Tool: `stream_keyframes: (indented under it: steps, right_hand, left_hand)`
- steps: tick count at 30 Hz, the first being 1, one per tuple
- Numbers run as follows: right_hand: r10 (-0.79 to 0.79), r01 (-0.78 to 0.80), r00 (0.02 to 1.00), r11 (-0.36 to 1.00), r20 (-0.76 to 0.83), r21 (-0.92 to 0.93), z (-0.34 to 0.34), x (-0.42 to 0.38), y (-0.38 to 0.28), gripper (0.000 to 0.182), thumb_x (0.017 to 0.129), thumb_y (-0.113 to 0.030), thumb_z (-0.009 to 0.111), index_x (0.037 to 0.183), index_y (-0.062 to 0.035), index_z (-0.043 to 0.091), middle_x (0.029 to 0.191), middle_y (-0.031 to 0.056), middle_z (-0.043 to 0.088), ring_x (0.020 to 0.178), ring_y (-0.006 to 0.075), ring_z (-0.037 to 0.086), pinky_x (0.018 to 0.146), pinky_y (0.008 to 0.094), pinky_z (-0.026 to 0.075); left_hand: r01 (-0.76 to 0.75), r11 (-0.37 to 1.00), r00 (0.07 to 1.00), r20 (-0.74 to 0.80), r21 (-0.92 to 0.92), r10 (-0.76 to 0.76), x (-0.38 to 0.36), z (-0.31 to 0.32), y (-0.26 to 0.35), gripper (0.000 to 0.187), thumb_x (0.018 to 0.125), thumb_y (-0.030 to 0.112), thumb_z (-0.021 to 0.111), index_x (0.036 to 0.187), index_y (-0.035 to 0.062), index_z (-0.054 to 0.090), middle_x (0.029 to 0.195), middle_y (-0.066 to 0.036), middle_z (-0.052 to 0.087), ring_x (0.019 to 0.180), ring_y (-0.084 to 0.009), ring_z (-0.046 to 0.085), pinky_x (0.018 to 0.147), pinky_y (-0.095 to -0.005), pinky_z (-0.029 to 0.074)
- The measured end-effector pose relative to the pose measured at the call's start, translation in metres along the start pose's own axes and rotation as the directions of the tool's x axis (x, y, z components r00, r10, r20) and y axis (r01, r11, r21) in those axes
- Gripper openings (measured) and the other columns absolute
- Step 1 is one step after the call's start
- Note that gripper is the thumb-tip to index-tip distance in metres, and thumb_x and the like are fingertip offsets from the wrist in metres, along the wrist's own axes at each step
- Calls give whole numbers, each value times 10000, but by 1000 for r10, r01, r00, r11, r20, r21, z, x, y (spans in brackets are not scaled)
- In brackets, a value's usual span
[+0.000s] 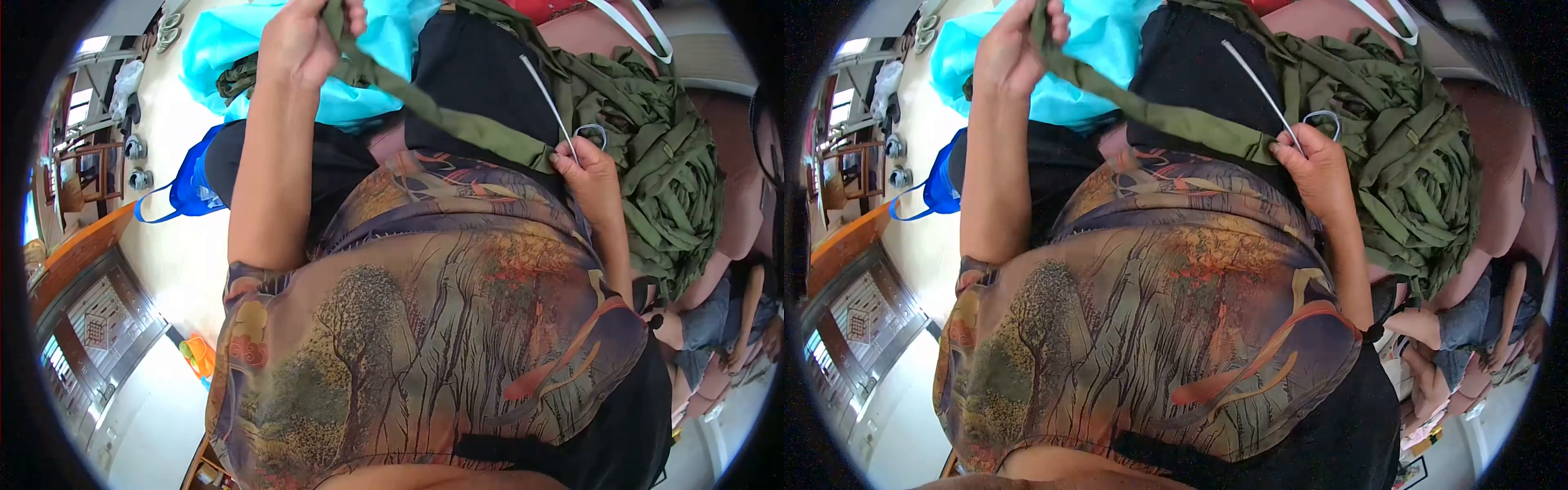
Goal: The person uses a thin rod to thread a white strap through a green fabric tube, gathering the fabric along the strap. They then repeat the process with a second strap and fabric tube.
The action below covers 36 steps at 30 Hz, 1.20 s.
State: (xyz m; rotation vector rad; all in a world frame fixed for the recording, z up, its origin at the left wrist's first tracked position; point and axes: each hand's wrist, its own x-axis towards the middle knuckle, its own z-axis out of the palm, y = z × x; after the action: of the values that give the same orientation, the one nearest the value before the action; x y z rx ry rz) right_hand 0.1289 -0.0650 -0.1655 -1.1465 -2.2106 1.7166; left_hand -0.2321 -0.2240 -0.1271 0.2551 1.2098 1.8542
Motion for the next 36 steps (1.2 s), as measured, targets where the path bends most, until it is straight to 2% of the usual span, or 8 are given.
stream_keyframes:
  steps: [4, 5, 7, 9, 13, 16, 19, 36]
  right_hand:
    - [278, -248, 961, 842, 10, 478, 3, -6, -23, 92, 914, -153, 648, 915, -67, 616, 635, -70, 474, 501, 25, 404, 446, 184, 285]
    - [272, -230, 962, 787, 13, 573, 5, -6, -24, 96, 927, -162, 633, 923, -69, 612, 618, -64, 473, 472, 28, 393, 418, 187, 260]
    - [247, -211, 968, 684, 50, 699, 2, -5, -25, 105, 948, -174, 608, 947, -69, 605, 586, -54, 462, 434, 34, 370, 387, 192, 226]
    - [207, -221, 971, 603, 117, 767, -1, -2, -24, 116, 963, -179, 586, 980, -65, 598, 559, -48, 443, 416, 40, 346, 379, 197, 206]
    - [220, -213, 970, 544, 107, 812, 2, 3, -32, 106, 963, -171, 580, 982, -67, 592, 544, -31, 445, 398, 46, 324, 374, 208, 202]
    - [173, -215, 975, 593, 137, 776, 3, 5, -43, 106, 960, -171, 596, 947, -67, 599, 578, -36, 475, 444, 41, 377, 407, 204, 262]
    - [52, -2, 987, 950, -154, 311, 20, 0, -57, 115, 951, -159, 621, 893, -61, 602, 634, -50, 502, 523, 29, 426, 472, 198, 323]
    - [-228, 258, 951, 957, -208, 130, 25, 1, -52, 195, 889, -29, 657, 1081, -23, 625, 737, -87, 478, 657, 8, 405, 592, 169, 340]
  left_hand:
    - [-313, 921, 932, -111, 232, 345, 40, 32, -4, 357, 964, 274, 555, 1203, 9, 558, 991, -95, 650, 806, -209, 615, 765, -363, 506]
    - [-292, 718, 857, -160, 632, 489, 44, 35, -4, 389, 919, 278, 608, 1191, 2, 576, 1048, -90, 630, 821, -174, 607, 723, -329, 491]
    - [-366, 105, 774, 240, 924, 585, -1, 62, -14, 232, 933, 251, 588, 961, 36, 669, 796, -41, 652, 629, -141, 552, 587, -293, 467]
    - [-235, 623, 965, 258, 746, 55, -24, 69, -33, 227, 899, 264, 614, 927, 61, 712, 791, -19, 674, 613, -99, 558, 584, -267, 477]
    - [328, 743, 803, 243, 583, -545, -47, 95, -75, 311, 962, 301, 584, 1039, 10, 661, 843, -42, 667, 649, -96, 592, 571, -219, 489]
    - [426, 861, 808, 311, 278, -501, -48, 97, -96, 276, 947, 257, 624, 1013, -10, 633, 853, -86, 649, 652, -129, 606, 549, -245, 496]
    - [465, 883, 825, 330, 64, -459, -47, 102, -95, 212, 951, 184, 626, 1025, -15, 618, 927, -112, 662, 732, -172, 641, 643, -291, 542]
    - [251, 904, 882, 467, -346, -66, -25, 61, -90, 224, 937, 141, 619, 1147, 64, 616, 1176, -125, 646, 1086, -267, 624, 967, -461, 488]
